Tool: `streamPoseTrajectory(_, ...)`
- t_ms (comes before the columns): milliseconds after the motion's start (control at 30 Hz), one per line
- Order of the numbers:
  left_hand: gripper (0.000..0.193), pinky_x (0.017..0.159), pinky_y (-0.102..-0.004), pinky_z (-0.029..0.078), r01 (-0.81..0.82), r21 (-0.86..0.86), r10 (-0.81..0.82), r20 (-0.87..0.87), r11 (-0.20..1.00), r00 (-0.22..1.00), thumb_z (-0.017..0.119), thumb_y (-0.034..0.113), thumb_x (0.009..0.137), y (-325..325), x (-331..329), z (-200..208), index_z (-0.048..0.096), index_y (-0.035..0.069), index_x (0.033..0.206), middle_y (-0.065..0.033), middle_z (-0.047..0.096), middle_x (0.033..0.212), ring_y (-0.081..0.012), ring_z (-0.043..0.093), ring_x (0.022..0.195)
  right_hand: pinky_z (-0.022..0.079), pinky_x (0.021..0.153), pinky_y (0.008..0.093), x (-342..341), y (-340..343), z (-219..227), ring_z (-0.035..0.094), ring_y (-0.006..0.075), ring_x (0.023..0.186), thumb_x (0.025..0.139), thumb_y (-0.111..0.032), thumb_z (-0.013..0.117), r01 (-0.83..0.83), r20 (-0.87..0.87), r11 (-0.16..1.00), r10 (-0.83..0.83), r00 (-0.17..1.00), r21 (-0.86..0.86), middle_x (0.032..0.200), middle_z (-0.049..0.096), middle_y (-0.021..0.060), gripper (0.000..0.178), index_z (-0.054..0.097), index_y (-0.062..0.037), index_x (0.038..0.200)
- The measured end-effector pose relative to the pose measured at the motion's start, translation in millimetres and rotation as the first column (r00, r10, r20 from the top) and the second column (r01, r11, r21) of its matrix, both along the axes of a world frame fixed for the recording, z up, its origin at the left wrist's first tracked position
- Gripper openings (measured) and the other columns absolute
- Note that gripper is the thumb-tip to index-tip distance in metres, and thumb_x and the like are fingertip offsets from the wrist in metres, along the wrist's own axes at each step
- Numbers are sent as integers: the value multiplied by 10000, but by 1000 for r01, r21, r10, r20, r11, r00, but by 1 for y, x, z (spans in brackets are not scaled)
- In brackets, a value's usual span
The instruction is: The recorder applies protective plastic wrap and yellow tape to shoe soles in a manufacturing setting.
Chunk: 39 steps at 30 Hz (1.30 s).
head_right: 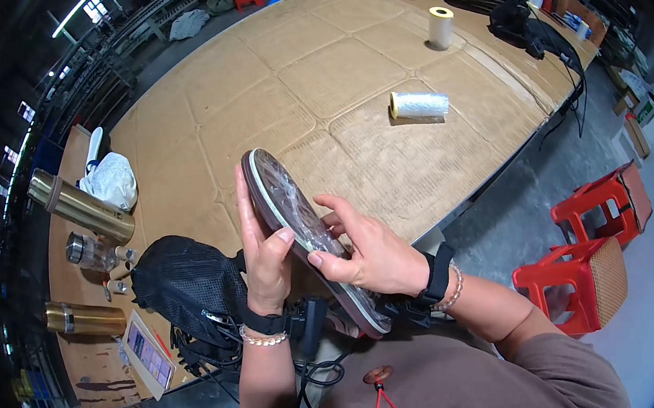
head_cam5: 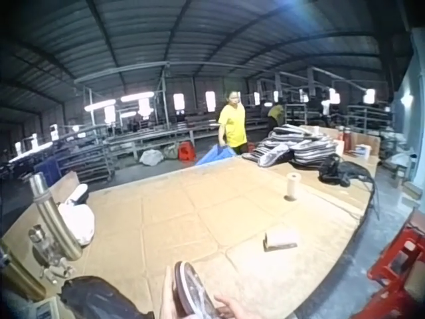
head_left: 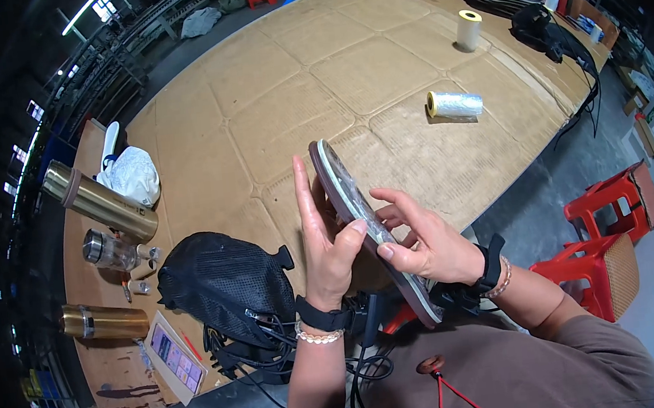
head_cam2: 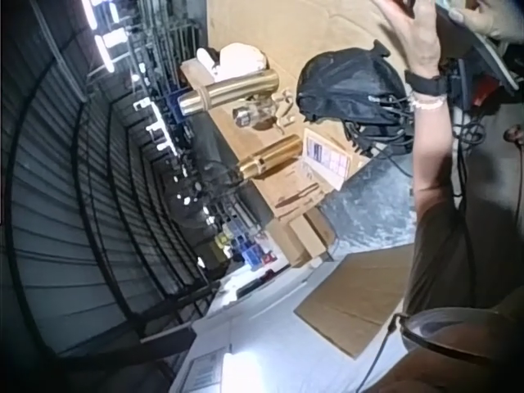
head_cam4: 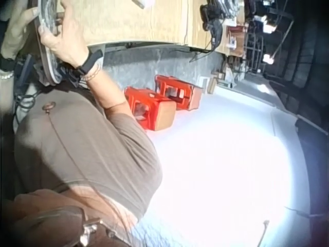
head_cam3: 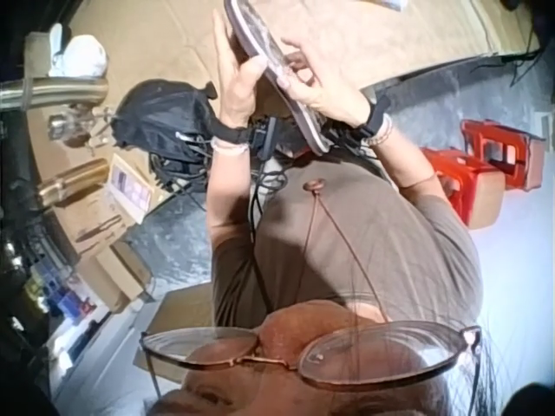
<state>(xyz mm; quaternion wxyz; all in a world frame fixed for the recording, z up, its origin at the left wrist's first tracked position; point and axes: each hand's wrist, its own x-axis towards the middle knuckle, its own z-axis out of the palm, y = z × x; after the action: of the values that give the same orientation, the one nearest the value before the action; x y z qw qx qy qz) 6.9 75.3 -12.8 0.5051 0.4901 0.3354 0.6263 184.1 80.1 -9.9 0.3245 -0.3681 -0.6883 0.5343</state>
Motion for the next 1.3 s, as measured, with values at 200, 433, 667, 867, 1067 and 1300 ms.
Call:
streamPoseTrajectory(200, 992, 1105, -353, 351, 41, 7, -41, 70, 999, 997, 582, 234, 747, 3, -4, -8, 100, 54, 1595, -146, 323, 1517, -227, 416, 1306, 523, 904, 434, 1, -6, -2, 644, 394, 1062, 807, -388, 741, 7, 95, 989, -21, 995, 145, 1199, 605, 288, 870, 313, 18, 1446)
streamPoseTrajectory(433, 939, 1108, -362, 336, 48, -12, -47, 104, 999, 993, 558, 298, 759, 0, 1, -1, 182, 54, 1585, -171, 356, 1511, -237, 405, 1326, 524, 892, 429, 3, -12, -3, 638, 385, 1041, 765, -346, 778, 15, 90, 978, -34, 995, 207, 1170, 603, 268, 899, 315, 7, 1450)
streamPoseTrajectory(667, 888, 1090, -364, 367, 47, -19, -43, 159, 999, 986, 562, 318, 755, -4, 3, 8, 264, 29, 1541, -180, 426, 1447, -232, 461, 1281, 519, 903, 423, 6, -16, -2, 634, 385, 1051, 714, -314, 824, 25, 116, 945, -66, 991, 326, 1166, 604, 263, 940, 337, 13, 1449)
streamPoseTrajectory(867, 715, 1092, -395, 405, 64, 5, -62, 310, 998, 949, 553, 341, 793, -8, 0, 27, 384, 27, 1412, -206, 492, 1371, -259, 507, 1264, 523, 873, 420, 12, -18, 13, 630, 385, 1003, 672, -359, 857, 20, 193, 829, -154, 969, 559, 1133, 601, 252, 1010, 340, 28, 1449)
streamPoseTrajectory(1067, 464, 1099, -455, 417, 159, 9, -145, 460, 987, 876, 496, 264, 878, -10, -17, 19, 486, -9, 1253, -221, 549, 1294, -345, 502, 1298, 519, 895, 408, 24, -3, 26, 614, 347, 1080, 641, -351, 854, -99, 326, 693, -205, 923, 714, 1241, 587, 193, 999, 376, 5, 1443)
streamPoseTrajectory(1300, 512, 1170, -470, 275, -336, 242, 384, -796, 910, 468, 520, 78, 915, -25, -25, 6, 454, -38, 1410, -197, 452, 1477, -357, 357, 1423, 436, 967, 393, 26, 26, 14, 552, 277, 1182, 581, -243, 853, -330, 567, 628, -219, 794, 705, 1315, 555, 112, 922, 452, -43, 1387)
